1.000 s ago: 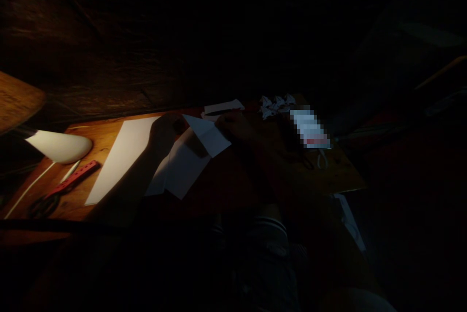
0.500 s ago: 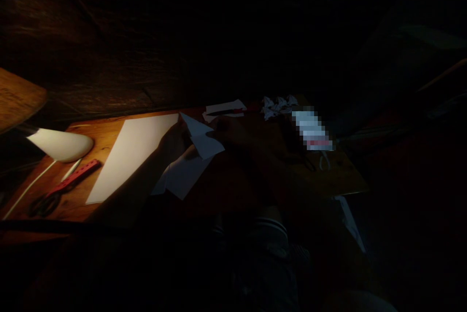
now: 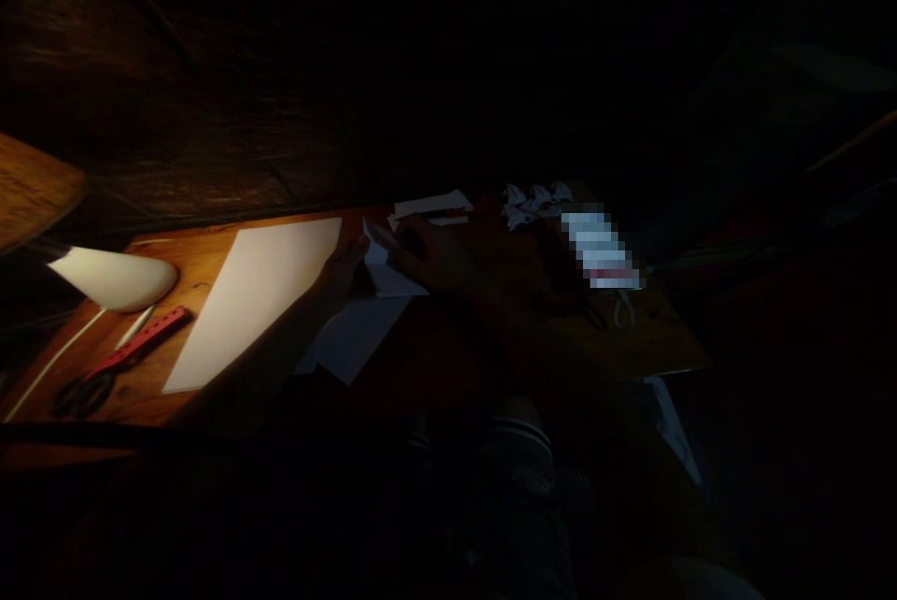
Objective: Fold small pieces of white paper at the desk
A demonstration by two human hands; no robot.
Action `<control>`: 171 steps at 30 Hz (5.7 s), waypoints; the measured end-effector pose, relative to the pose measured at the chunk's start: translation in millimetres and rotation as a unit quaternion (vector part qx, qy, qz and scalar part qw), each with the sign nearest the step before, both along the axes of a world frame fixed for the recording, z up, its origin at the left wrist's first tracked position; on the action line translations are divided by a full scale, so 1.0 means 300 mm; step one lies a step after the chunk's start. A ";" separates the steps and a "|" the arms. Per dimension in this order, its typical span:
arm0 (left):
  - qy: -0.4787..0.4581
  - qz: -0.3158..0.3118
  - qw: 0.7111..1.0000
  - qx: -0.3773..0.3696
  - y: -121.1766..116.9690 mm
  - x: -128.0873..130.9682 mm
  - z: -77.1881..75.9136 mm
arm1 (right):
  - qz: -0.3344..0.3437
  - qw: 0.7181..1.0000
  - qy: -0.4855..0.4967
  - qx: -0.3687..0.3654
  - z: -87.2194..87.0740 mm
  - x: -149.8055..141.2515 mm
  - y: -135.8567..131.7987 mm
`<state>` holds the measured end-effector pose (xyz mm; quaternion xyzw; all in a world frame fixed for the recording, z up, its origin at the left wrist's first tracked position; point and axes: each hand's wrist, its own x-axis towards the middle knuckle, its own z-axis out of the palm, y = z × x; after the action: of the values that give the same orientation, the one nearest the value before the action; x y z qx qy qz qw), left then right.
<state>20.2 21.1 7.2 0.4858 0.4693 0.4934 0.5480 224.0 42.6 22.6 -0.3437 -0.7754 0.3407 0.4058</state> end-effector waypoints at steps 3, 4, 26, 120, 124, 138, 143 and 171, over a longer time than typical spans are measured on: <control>-0.023 0.007 1.000 -0.004 0.005 0.003 -0.013 | -0.034 0.999 -0.006 0.010 -0.006 0.006 0.017; -0.016 0.003 1.000 -0.001 0.006 0.004 -0.016 | -0.041 0.999 -0.005 0.013 -0.008 0.008 0.022; 0.092 -0.027 0.995 -0.012 0.004 -0.015 -0.003 | -0.003 0.992 0.078 -0.099 -0.033 0.025 0.083; 0.130 -0.096 0.987 0.011 0.001 0.008 0.012 | -0.003 0.986 0.080 -0.144 0.000 0.025 0.048; 0.106 -0.019 0.994 0.017 -0.003 0.018 0.014 | 0.019 0.984 0.065 -0.167 -0.014 0.030 0.051; 0.083 0.047 0.993 0.070 -0.027 0.028 0.042 | 0.048 0.993 0.027 -0.106 -0.015 -0.006 0.032; 0.061 0.037 0.995 0.067 -0.028 0.034 0.041 | 0.054 0.991 0.044 -0.118 -0.018 -0.001 0.041; 0.006 0.099 0.989 0.107 -0.010 0.017 0.011 | 0.103 0.989 0.023 -0.101 -0.011 -0.006 0.025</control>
<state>25.3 18.0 10.7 0.4956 0.4628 0.5899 0.4384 222.3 50.0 19.2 -0.2934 -0.7590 0.4645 0.3494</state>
